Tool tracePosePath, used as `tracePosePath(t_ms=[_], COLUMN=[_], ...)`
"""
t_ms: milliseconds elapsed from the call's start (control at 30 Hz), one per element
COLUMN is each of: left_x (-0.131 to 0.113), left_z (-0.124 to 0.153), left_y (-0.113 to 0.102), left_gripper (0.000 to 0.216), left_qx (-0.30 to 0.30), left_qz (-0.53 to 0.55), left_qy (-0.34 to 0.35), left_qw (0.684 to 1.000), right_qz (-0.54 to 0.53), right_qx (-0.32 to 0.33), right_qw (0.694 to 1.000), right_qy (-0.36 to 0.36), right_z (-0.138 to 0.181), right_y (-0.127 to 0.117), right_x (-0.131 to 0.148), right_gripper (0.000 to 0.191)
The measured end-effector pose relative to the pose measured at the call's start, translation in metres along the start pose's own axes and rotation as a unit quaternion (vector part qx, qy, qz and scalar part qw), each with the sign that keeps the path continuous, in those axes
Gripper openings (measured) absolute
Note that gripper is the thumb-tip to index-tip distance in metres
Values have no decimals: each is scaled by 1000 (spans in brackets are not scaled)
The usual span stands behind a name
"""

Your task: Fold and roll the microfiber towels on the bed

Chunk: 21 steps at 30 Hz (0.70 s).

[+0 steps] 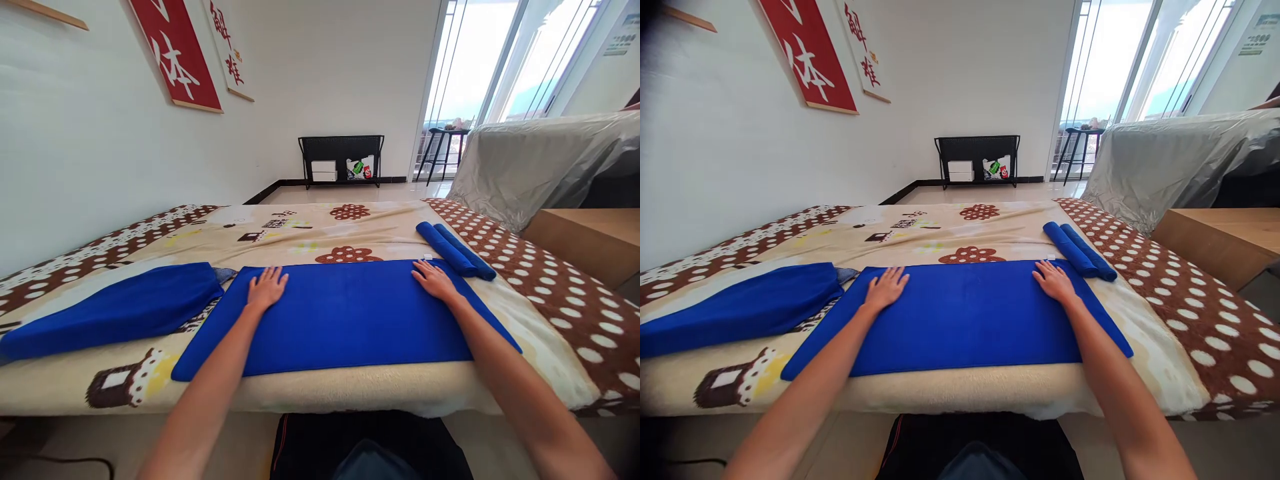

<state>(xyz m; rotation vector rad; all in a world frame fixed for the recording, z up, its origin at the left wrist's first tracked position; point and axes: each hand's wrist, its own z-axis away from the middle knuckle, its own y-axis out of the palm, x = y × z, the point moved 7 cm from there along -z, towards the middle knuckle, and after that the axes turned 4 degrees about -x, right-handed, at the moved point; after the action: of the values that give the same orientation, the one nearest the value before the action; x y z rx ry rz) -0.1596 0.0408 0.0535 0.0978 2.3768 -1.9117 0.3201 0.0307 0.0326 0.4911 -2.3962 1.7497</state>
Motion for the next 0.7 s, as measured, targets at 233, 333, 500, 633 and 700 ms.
tracePosePath(t_ms=[233, 333, 500, 633, 700], left_x=[7, -79, -191, -161, -117], left_z=[-3, -3, -2, -8, -14], left_y=[-6, 16, 49, 52, 48], left_gripper=[48, 49, 46, 49, 52], left_qx=[-9, -5, 12, 23, 32], left_qz=[-12, 12, 50, 62, 62], left_qy=[4, 89, 183, 185, 167], left_qw=[1000, 996, 982, 981, 984], right_qz=[18, 3, -27, -40, -41], right_qx=[3, 7, 21, 34, 42], right_qw=[1000, 997, 987, 985, 987], right_qy=[-8, -74, -159, -166, -151], right_z=[0, -12, -28, -31, -30], right_y=[5, 29, 68, 66, 56], right_x=[2, 72, 167, 139, 95], right_gripper=[44, 41, 40, 40, 42])
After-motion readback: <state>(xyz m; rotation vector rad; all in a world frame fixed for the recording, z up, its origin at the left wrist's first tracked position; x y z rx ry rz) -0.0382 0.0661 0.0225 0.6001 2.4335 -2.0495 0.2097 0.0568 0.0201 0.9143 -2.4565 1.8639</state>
